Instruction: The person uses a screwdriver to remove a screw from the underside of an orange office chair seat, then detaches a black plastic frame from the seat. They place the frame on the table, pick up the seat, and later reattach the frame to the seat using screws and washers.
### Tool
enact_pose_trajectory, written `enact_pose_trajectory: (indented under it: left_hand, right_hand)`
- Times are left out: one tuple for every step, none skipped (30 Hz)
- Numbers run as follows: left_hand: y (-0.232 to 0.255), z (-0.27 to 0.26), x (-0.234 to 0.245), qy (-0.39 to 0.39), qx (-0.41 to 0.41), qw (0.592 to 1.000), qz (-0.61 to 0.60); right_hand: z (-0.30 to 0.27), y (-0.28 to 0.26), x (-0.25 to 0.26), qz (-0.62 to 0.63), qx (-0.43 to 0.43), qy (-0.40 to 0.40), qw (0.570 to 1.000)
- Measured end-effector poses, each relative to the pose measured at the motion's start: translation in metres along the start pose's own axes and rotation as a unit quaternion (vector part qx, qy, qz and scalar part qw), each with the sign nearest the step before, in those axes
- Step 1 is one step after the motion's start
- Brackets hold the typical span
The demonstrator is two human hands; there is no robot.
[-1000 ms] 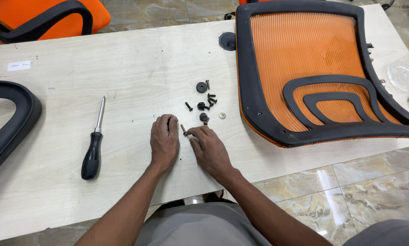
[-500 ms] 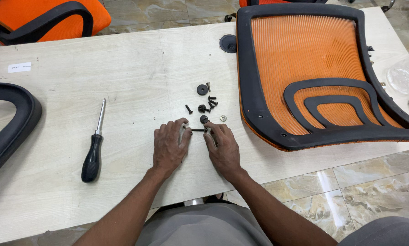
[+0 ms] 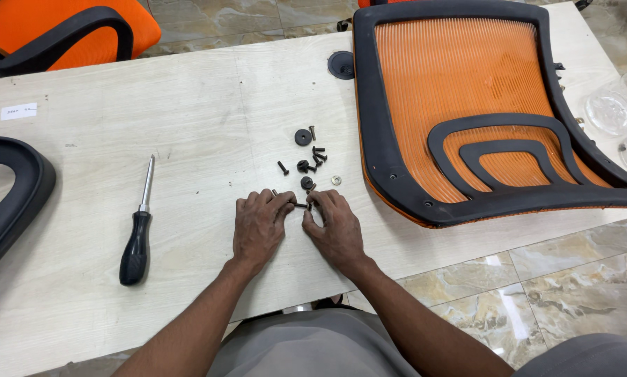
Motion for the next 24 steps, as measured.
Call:
enact_pose_trajectory:
  left_hand:
    - [0.0,0.0,0.0,0.0,-0.001,1.0,0.001]
    - [0.0,0.0,-0.001,0.0,-0.003,1.0,0.001]
    - [-0.002,0.0,-0.002,-0.006,0.002,1.0,0.005]
    - [-0.003,0.001,-0.004,-0.013,0.007,1.0,0.008]
    - [-0.004,0.001,-0.005,-0.019,0.011,1.0,0.012]
    - [-0.005,0.001,-0.006,-0.016,0.012,1.0,0.008]
    - [-0.006,0.001,-0.006,-0.013,0.013,1.0,0.005]
    - [-0.007,0.001,-0.005,-0.009,0.014,1.0,0.002]
    - [-0.008,0.0,-0.006,-0.007,0.015,1.0,-0.001]
    - [-0.008,0.001,-0.005,-0.004,0.015,1.0,-0.005]
    - [-0.007,0.001,-0.005,-0.002,0.016,1.0,-0.008]
    - [-0.007,0.0,-0.004,0.001,0.016,1.0,-0.013]
    - [-0.007,0.0,-0.004,0.004,0.016,1.0,-0.018]
    - [-0.007,-0.001,-0.002,0.008,0.018,1.0,-0.023]
    - [-0.007,-0.001,-0.002,0.004,0.024,0.999,-0.022]
    - [-0.008,-0.001,-0.003,-0.002,0.03,0.999,-0.021]
    - [-0.009,-0.001,-0.003,-0.007,0.036,0.999,-0.02]
    - [-0.01,-0.001,-0.003,-0.011,0.041,0.999,-0.019]
    - [-0.011,-0.001,-0.004,-0.015,0.046,0.999,-0.019]
    - [-0.011,-0.001,-0.005,-0.02,0.049,0.998,-0.019]
    - [-0.012,-0.001,-0.005,-0.021,0.051,0.998,-0.02]
    - [-0.012,-0.001,-0.005,-0.023,0.051,0.998,-0.022]
    - [-0.012,-0.001,-0.006,-0.025,0.052,0.998,-0.023]
    - [-0.012,-0.001,-0.005,-0.026,0.05,0.998,-0.023]
  right_hand:
    - [0.0,0.001,-0.001,0.001,-0.004,-0.002,1.0]
    - [0.0,0.002,-0.002,0.001,-0.007,-0.005,1.0]
    - [0.0,0.0,-0.001,0.006,0.004,0.004,1.0]
    - [0.0,-0.001,0.0,0.01,0.015,0.013,1.0]
    - [0.0,-0.002,0.002,0.014,0.025,0.021,0.999]
    - [0.0,0.001,0.002,0.029,0.008,0.016,0.999]
    - [0.0,0.003,0.002,0.045,-0.009,0.01,0.999]
    - [0.001,0.005,0.002,0.061,-0.025,0.004,0.998]
    - [0.003,0.006,0.005,0.067,-0.034,0.023,0.997]
    - [0.007,0.007,0.01,0.073,-0.043,0.043,0.996]
    - [0.012,0.008,0.014,0.079,-0.051,0.062,0.994]
    - [0.017,0.007,0.017,0.09,-0.052,0.076,0.992]
    - [0.024,0.006,0.019,0.101,-0.053,0.089,0.989]
    - [0.03,0.005,0.021,0.112,-0.052,0.101,0.987]
    - [0.035,0.007,0.022,0.119,-0.08,0.105,0.984]
    - [0.038,0.011,0.022,0.124,-0.108,0.109,0.98]
    - [0.039,0.016,0.023,0.13,-0.137,0.113,0.976]
    - [0.037,0.018,0.025,0.118,-0.136,0.122,0.976]
    - [0.034,0.02,0.027,0.107,-0.135,0.131,0.976]
    - [0.029,0.024,0.03,0.095,-0.137,0.141,0.976]
    - [0.027,0.023,0.029,0.063,-0.117,0.131,0.982]
    - [0.025,0.022,0.028,0.03,-0.098,0.123,0.987]
    - [0.023,0.021,0.027,-0.002,-0.08,0.113,0.99]
    - [0.023,0.023,0.027,0.0,-0.085,0.115,0.99]
Point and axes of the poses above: each hand's wrist, its own z-axis towards the middle knuckle, its own x-axis out of the back of the hand, y = z × x, the point moved 7 cm from there along z, towards the middle knuckle, and after that the axes turned 1 degree about y, right-handed, at the moved point
